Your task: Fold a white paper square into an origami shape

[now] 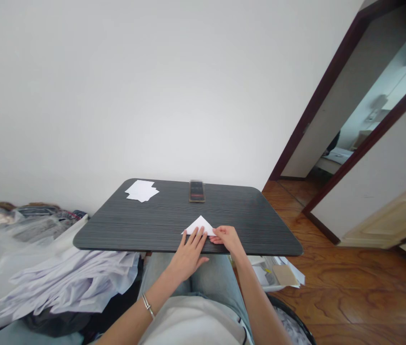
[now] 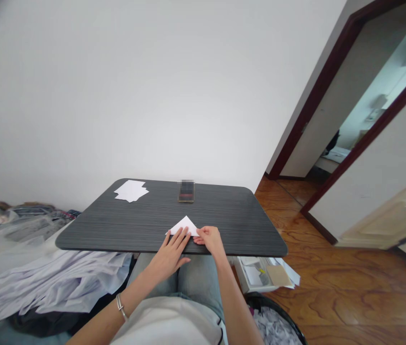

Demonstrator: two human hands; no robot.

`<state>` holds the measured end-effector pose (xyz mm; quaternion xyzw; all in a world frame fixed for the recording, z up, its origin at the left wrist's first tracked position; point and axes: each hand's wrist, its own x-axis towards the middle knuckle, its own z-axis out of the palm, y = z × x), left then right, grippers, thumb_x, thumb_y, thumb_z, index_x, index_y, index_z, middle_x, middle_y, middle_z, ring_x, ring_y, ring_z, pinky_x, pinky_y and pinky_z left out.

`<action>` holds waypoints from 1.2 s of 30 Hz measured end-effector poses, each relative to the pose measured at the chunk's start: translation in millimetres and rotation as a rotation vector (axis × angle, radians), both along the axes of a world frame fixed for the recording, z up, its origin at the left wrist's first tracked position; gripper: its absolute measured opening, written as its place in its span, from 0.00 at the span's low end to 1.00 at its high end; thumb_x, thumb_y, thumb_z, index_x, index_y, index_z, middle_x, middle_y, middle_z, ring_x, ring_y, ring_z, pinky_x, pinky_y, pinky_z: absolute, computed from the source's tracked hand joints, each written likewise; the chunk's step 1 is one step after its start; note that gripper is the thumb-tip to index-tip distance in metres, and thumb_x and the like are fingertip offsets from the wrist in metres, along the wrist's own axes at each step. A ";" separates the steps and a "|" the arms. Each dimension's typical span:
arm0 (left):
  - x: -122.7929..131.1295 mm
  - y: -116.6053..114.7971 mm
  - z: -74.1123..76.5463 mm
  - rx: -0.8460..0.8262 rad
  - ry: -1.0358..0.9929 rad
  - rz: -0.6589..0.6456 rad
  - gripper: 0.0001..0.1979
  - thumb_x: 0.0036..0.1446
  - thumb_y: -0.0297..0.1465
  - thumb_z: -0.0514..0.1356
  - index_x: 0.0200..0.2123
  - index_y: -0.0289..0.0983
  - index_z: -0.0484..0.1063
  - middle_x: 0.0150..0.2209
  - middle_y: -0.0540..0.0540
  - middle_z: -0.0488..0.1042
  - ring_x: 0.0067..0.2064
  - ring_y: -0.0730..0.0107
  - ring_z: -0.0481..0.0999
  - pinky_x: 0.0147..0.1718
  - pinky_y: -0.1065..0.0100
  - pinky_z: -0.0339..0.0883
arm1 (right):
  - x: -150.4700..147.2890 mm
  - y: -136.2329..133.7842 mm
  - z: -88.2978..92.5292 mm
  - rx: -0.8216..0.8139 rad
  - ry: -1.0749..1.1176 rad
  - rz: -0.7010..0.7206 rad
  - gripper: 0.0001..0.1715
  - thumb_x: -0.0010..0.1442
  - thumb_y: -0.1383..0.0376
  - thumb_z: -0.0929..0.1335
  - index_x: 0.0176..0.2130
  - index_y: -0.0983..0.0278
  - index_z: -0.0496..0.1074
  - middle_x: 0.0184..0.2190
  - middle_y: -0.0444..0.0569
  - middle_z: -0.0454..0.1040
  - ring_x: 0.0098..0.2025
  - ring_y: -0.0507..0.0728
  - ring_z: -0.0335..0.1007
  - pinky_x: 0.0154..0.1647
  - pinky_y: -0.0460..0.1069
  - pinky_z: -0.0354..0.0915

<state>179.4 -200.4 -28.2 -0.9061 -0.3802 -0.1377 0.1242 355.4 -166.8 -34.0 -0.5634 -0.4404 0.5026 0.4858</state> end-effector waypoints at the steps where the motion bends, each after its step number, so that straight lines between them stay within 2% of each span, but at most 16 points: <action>1: 0.4 -0.4 -0.4 0.000 0.004 0.007 0.32 0.57 0.42 0.49 0.60 0.33 0.45 0.62 0.39 0.45 0.62 0.55 0.45 0.55 0.47 0.47 | -0.2 0.3 0.3 -0.010 -0.013 0.004 0.11 0.48 0.63 0.69 0.22 0.68 0.69 0.18 0.50 0.75 0.20 0.53 0.74 0.20 0.43 0.69; 6: 3.6 -1.5 -3.2 -0.001 0.008 0.047 0.32 0.56 0.41 0.50 0.60 0.34 0.45 0.62 0.39 0.47 0.61 0.54 0.47 0.54 0.47 0.48 | 0.0 3.1 -0.5 -0.032 -0.117 0.016 0.10 0.50 0.65 0.66 0.21 0.68 0.68 0.16 0.47 0.73 0.16 0.50 0.70 0.16 0.42 0.67; 12: 5.6 0.9 -9.2 -0.002 -0.024 0.059 0.34 0.55 0.45 0.49 0.60 0.34 0.45 0.62 0.39 0.48 0.61 0.52 0.47 0.54 0.46 0.48 | 1.4 5.9 -1.1 -0.021 -0.294 0.011 0.13 0.50 0.63 0.66 0.18 0.66 0.65 0.12 0.42 0.69 0.10 0.48 0.64 0.10 0.40 0.59; 21: 7.2 1.3 -10.5 -0.010 -0.020 0.071 0.34 0.55 0.45 0.49 0.60 0.35 0.46 0.61 0.40 0.50 0.61 0.52 0.48 0.54 0.45 0.46 | 2.3 -6.4 11.8 0.045 -0.563 -0.052 0.13 0.50 0.63 0.65 0.18 0.63 0.65 0.09 0.40 0.66 0.10 0.49 0.62 0.15 0.43 0.58; 24: 8.2 0.7 -9.1 -0.011 -0.018 0.073 0.33 0.55 0.44 0.49 0.60 0.36 0.45 0.61 0.40 0.51 0.61 0.52 0.49 0.54 0.45 0.46 | 9.9 -13.4 19.3 0.088 -0.656 -0.136 0.09 0.52 0.65 0.64 0.22 0.63 0.69 0.15 0.44 0.71 0.18 0.51 0.69 0.23 0.44 0.61; 26: 9.0 0.2 -8.2 -0.009 -0.019 0.077 0.33 0.55 0.44 0.49 0.60 0.36 0.45 0.61 0.40 0.51 0.61 0.52 0.49 0.54 0.45 0.46 | 14.4 -18.8 24.5 0.193 -0.844 -0.246 0.09 0.54 0.66 0.62 0.27 0.63 0.71 0.23 0.47 0.75 0.26 0.54 0.72 0.29 0.45 0.63; 27: 9.3 0.0 -8.0 -0.007 -0.021 0.080 0.33 0.55 0.44 0.49 0.60 0.36 0.45 0.61 0.40 0.51 0.60 0.52 0.49 0.54 0.45 0.46 | 15.5 -21.7 26.3 0.250 -0.878 -0.241 0.11 0.55 0.67 0.61 0.31 0.63 0.72 0.26 0.48 0.76 0.29 0.55 0.73 0.32 0.46 0.64; 29: 9.6 -0.1 -7.9 -0.005 -0.027 0.082 0.33 0.55 0.44 0.49 0.60 0.36 0.45 0.61 0.40 0.51 0.60 0.52 0.50 0.54 0.45 0.46 | 14.1 -28.2 26.7 0.376 -0.877 -0.166 0.15 0.56 0.70 0.58 0.38 0.64 0.71 0.33 0.50 0.77 0.34 0.55 0.73 0.37 0.48 0.65; 32: 9.9 0.2 -8.6 -0.003 -0.029 0.077 0.33 0.55 0.44 0.49 0.60 0.36 0.46 0.61 0.40 0.51 0.60 0.51 0.49 0.54 0.46 0.46 | 4.5 -39.2 17.7 0.564 -0.928 0.048 0.22 0.55 0.73 0.56 0.46 0.67 0.69 0.44 0.53 0.73 0.46 0.56 0.68 0.48 0.51 0.63; 36: 10.8 0.4 -7.9 -0.004 -0.023 0.078 0.31 0.55 0.43 0.49 0.59 0.35 0.49 0.61 0.39 0.51 0.61 0.51 0.49 0.54 0.45 0.47 | -9.3 -52.0 -2.3 0.647 -1.015 0.161 0.31 0.51 0.77 0.56 0.54 0.68 0.61 0.53 0.54 0.64 0.55 0.56 0.58 0.55 0.54 0.58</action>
